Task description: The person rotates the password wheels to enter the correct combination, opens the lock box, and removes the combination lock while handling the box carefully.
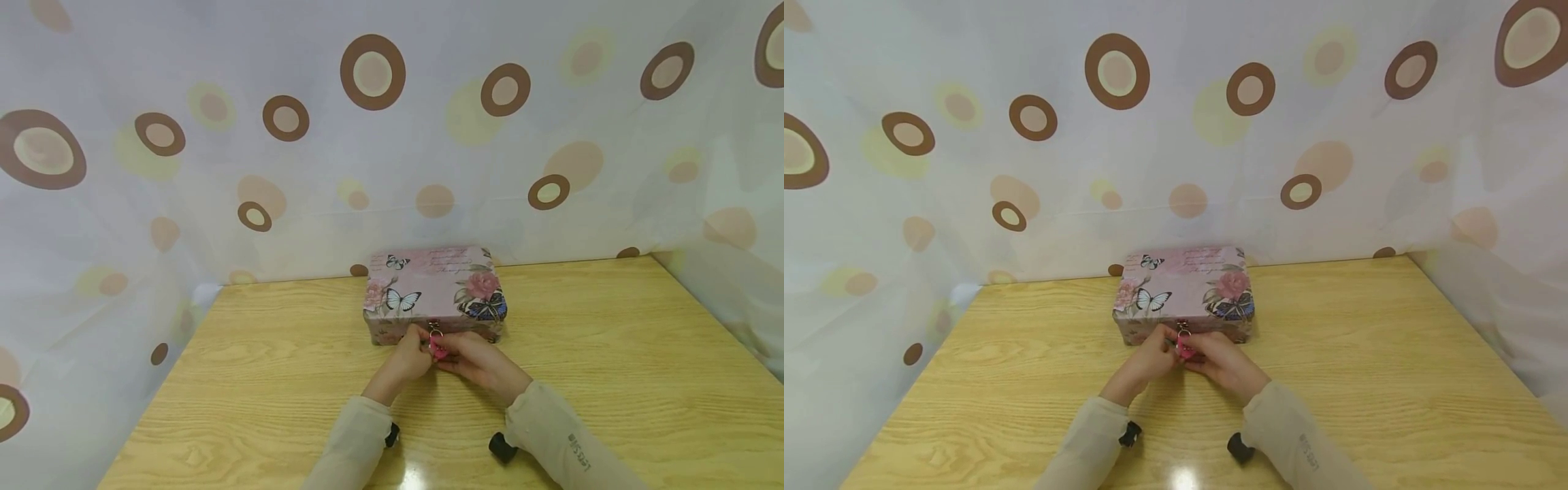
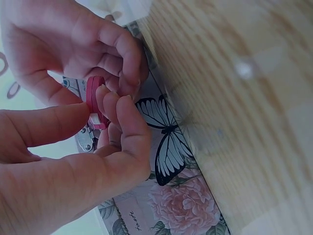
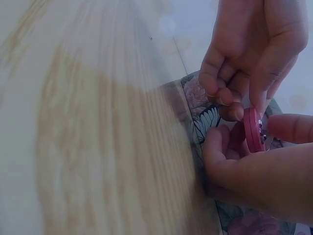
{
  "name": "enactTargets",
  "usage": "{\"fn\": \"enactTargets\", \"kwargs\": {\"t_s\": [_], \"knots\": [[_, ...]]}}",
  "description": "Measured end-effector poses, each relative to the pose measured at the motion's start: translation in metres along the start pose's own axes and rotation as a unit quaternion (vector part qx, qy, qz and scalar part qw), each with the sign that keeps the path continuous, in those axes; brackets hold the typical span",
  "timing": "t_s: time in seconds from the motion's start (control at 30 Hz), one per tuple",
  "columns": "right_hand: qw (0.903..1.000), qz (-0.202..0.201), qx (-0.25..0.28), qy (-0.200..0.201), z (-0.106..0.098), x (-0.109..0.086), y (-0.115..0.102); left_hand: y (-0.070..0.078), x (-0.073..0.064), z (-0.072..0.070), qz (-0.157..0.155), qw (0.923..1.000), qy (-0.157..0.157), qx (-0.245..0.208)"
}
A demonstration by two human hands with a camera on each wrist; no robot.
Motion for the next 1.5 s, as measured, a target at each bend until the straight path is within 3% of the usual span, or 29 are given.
{"fn": "enactTargets", "kwargs": {"t_s": [0.4,0.8,1.1,1.5], "knots": [[0.9998,0.006,-0.017,0.011,-0.0017,-0.0012,-0.0001,-0.0001,-0.0009,0.0003,-0.002,1.0000,-0.003,-0.001],[0.9996,0.003,-0.022,-0.017,0.0031,-0.0027,-0.0006,-0.0009,0.0003,0.0003,-0.006,1.0000,-0.003,0.002],[0.9999,0.007,-0.012,-0.004,0.0011,-0.0016,-0.0007,0.0008,-0.0011,0.0003,-0.004,1.0000,-0.002,0.006],[0.9992,-0.017,-0.035,-0.012,-0.0058,-0.0051,-0.0093,-0.0031,0.0015,0.0017,-0.012,0.9998,-0.010,-0.010]]}}
Point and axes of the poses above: each hand's wrist, its own x-axis towards the middle knuckle, its own z-axis out of the palm, y = z × x, the point moved 9 cm from there along x, towards the middle knuckle, and after that the axes turned 2 degrees about z, right-handed, at the moved point
